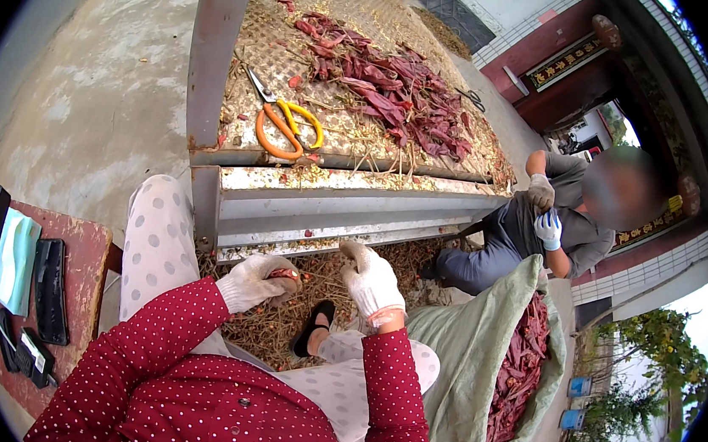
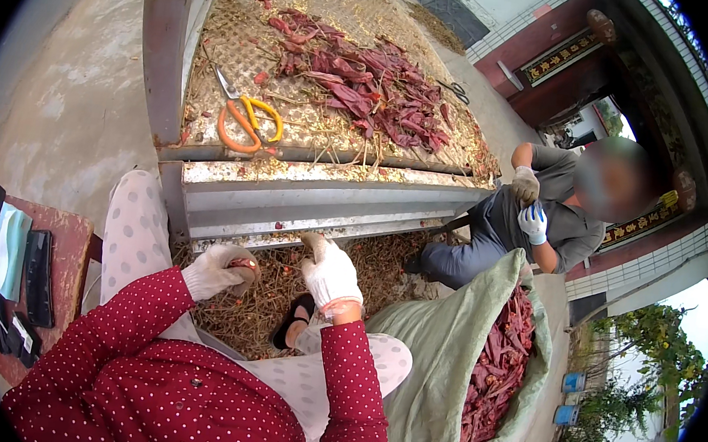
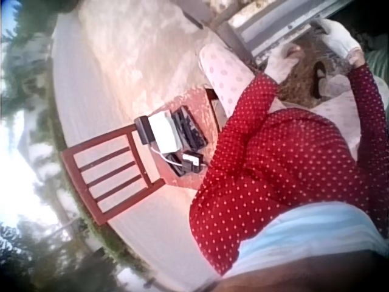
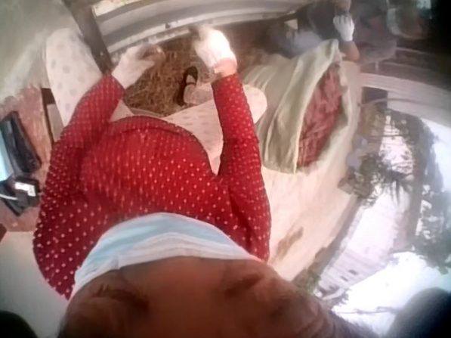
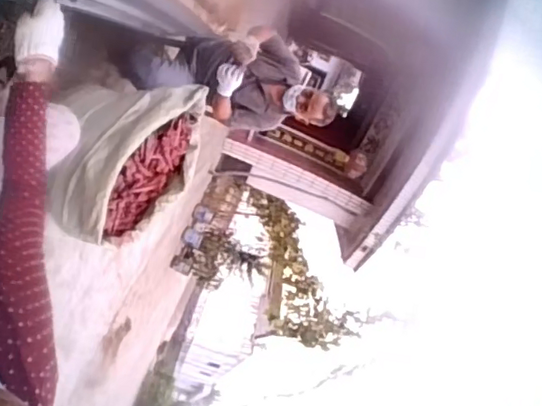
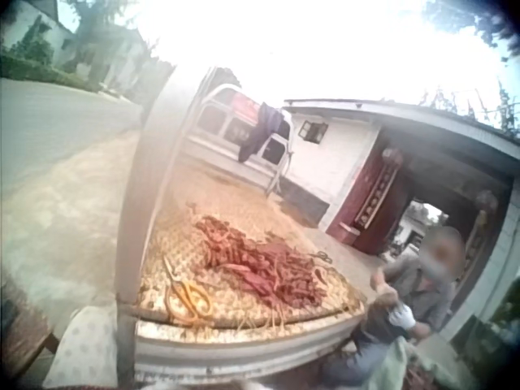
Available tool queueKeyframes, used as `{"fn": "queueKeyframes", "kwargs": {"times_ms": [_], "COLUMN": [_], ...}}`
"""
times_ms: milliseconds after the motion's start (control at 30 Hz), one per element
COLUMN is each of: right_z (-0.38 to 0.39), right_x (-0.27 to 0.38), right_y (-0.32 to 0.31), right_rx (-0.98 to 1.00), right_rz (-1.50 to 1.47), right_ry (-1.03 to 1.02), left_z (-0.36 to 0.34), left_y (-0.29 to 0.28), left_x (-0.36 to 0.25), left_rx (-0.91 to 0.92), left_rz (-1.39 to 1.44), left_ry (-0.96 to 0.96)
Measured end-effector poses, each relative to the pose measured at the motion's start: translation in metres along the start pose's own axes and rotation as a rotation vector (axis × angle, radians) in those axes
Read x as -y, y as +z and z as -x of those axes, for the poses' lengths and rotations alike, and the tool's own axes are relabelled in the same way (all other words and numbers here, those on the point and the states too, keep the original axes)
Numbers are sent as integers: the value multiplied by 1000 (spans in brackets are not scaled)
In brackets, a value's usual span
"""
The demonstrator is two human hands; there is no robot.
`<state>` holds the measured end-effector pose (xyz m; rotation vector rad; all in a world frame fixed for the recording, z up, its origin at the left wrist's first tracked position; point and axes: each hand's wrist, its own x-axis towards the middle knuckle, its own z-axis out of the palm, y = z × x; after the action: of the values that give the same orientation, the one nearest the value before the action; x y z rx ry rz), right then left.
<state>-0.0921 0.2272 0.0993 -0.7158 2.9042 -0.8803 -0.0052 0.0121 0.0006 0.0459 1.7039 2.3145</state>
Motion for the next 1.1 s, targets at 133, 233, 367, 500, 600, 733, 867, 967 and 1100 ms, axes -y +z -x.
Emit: {"fn": "queueKeyframes", "kwargs": {"times_ms": [133,233,367,500,600,733,867,967,1100], "right_z": [-44,-94,-155,-194,-210,-216,-205,-197,-191], "right_x": [8,9,-12,-6,-7,-17,-22,-15,-24], "right_y": [-44,-63,-63,-53,-51,-52,-59,-68,-74], "right_rx": [-219,-306,-469,-406,-347,-413,-576,-430,-378], "right_rz": [-48,26,242,548,704,622,226,-299,-287], "right_ry": [14,-11,-111,-96,-75,-139,-218,-41,-8], "left_z": [-3,1,1,1,0,0,-4,-3,-5], "left_y": [-1,-5,-5,-8,-10,-5,-8,-12,-10], "left_x": [-7,-7,-8,-9,-7,-13,0,-1,0], "left_rx": [-34,-11,55,61,63,62,68,68,100], "left_rz": [125,118,125,143,146,164,247,237,260], "left_ry": [-22,-1,-53,-81,-79,-74,-53,-73,-62]}}
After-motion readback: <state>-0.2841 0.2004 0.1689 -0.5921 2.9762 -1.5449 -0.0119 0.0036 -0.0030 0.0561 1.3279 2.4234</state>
